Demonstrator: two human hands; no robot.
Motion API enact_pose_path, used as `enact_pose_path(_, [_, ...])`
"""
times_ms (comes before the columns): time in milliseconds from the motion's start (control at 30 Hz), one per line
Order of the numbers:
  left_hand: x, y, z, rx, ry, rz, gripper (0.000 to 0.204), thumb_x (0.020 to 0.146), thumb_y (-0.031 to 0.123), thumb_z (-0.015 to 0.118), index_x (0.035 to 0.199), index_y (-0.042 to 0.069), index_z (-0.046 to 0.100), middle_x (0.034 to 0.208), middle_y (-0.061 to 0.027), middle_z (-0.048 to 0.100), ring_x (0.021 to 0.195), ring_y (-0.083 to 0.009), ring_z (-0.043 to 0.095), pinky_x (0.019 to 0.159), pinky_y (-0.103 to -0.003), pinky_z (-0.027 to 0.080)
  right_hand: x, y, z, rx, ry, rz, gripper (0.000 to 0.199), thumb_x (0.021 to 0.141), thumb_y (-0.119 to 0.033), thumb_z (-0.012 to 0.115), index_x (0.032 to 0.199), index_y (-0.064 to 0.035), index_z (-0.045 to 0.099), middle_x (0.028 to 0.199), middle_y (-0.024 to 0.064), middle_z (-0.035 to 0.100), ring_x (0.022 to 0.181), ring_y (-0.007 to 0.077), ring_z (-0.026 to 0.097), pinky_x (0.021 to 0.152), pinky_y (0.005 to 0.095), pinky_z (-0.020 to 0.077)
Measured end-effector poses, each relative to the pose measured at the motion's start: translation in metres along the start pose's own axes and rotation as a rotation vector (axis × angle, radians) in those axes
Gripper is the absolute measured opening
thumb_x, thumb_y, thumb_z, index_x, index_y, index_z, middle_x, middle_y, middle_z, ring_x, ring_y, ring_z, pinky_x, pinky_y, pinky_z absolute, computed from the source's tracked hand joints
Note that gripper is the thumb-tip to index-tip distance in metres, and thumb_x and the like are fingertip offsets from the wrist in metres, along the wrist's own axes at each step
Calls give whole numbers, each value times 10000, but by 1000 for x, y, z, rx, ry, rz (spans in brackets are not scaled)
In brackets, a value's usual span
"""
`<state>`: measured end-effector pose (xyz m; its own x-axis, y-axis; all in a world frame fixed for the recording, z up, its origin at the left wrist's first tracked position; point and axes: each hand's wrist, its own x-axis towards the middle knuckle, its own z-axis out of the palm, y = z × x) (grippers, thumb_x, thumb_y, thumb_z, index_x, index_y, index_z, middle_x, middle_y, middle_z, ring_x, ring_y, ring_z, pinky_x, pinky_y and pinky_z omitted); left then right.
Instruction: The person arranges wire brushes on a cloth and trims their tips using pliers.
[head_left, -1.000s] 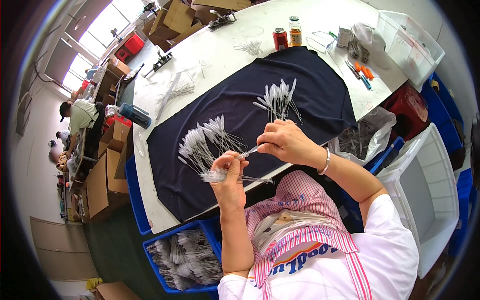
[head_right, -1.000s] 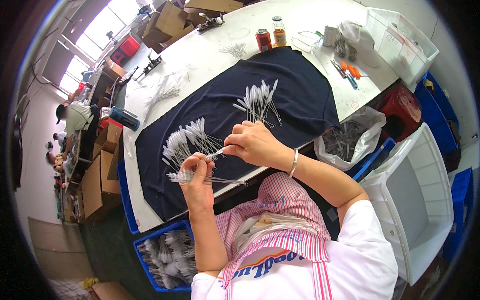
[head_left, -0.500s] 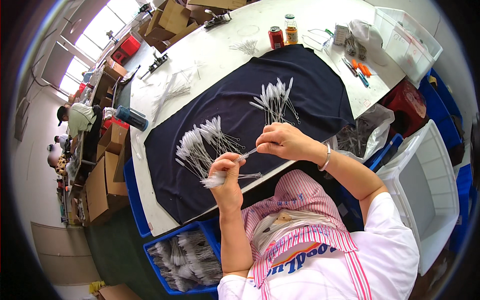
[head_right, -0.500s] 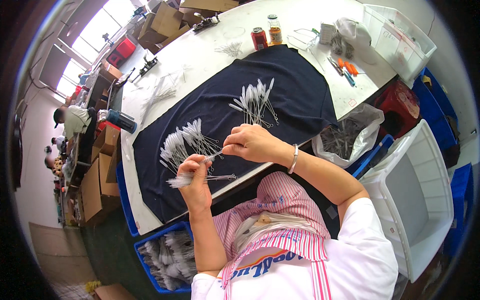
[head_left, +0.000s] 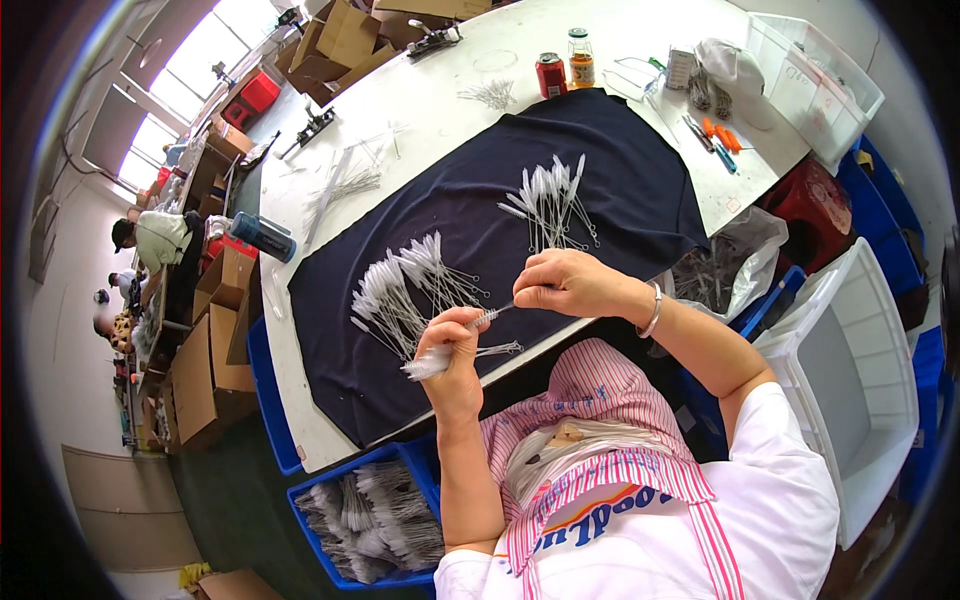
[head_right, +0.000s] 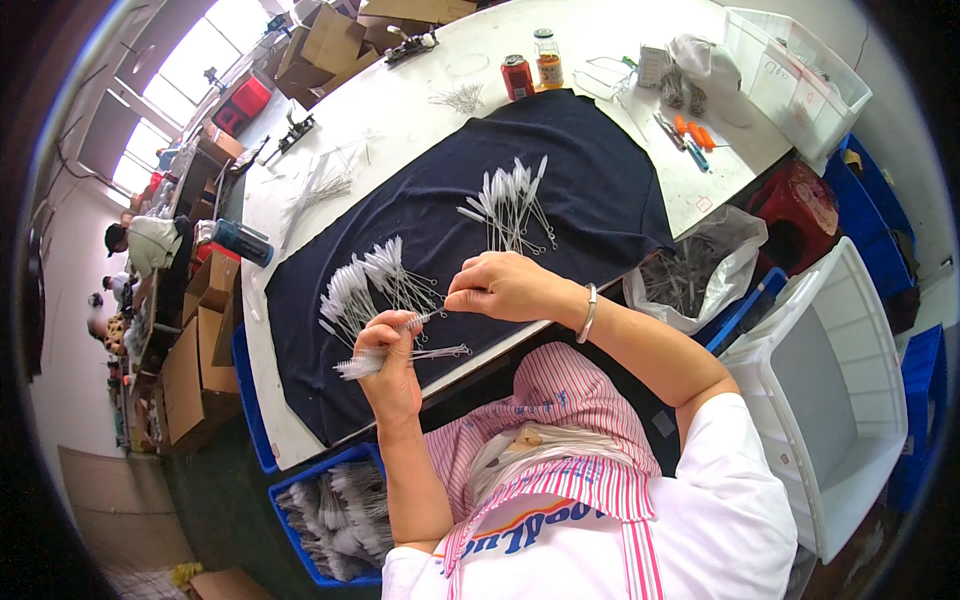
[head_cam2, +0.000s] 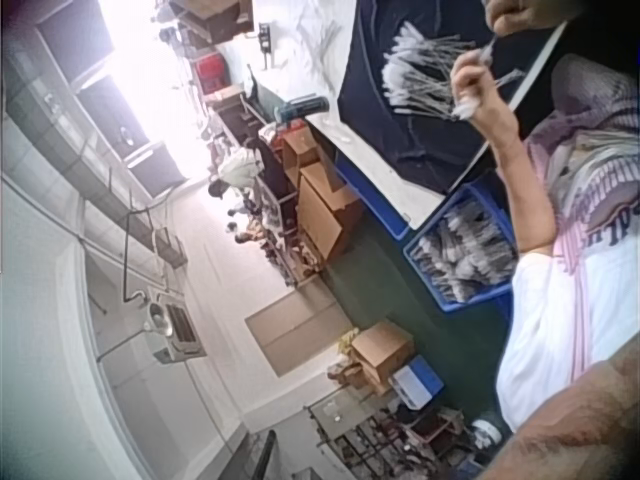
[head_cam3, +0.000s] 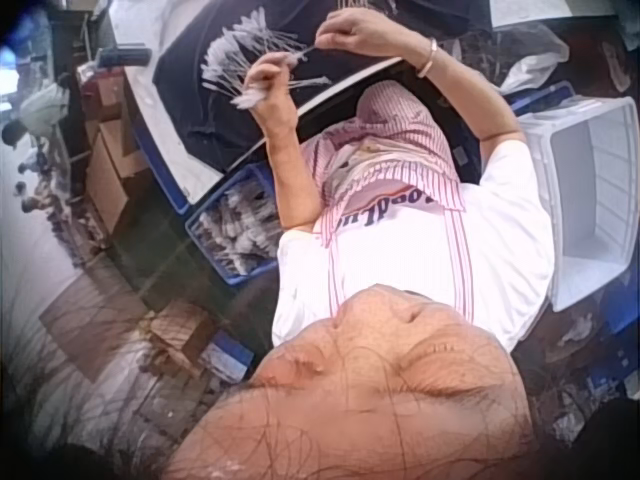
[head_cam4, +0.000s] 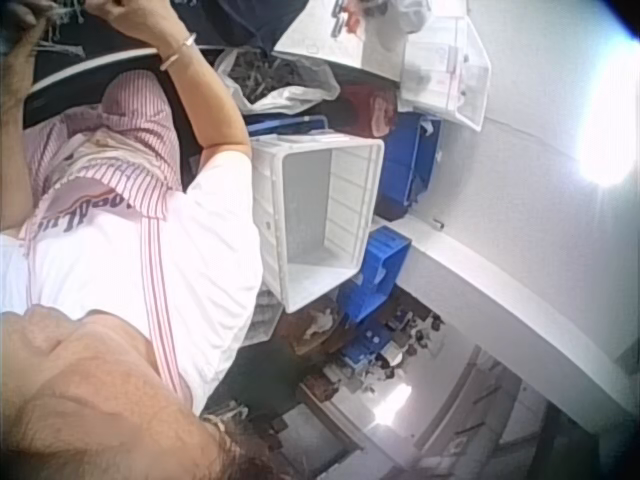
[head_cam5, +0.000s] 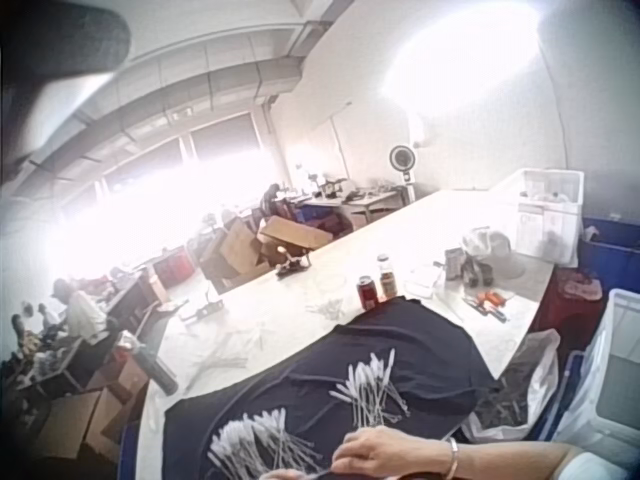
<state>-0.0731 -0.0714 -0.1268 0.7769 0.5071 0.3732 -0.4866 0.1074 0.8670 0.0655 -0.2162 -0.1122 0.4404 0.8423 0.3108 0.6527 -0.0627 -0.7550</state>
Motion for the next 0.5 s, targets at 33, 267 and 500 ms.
enact_pose_path(33, [0, 0, 0, 0, 0, 0, 121, 799, -44, 578, 769, 39, 496, 938, -109, 567, 861, -188, 578, 777, -295, 501, 1, 0, 0, 5, -5, 10, 212, 801, -274, 597, 862, -83, 667, 773, 83, 598, 757, 254, 571, 666, 339, 448])
enact_pose_path(267, [1, 2, 5, -23, 210, -169, 103, 803, -17, 592, 901, -12, 562, 856, -100, 582, 767, -170, 597, 716, -288, 527, 2, 3, 10, -160, 189, -54, 205, 776, -280, 618, 818, -82, 652, 749, 69, 580, 754, 242, 556, 658, 355, 426])
enact_pose_path(500, [4, 3, 6, -141, 359, -389, 150, 808, 40, 611, 930, -23, 549, 788, -93, 583, 677, -171, 611, 629, -256, 550, -2, -5, 12, -485, 303, -171, 212, 744, -300, 633, 833, -108, 631, 766, 20, 535, 771, 197, 508, 663, 340, 358])
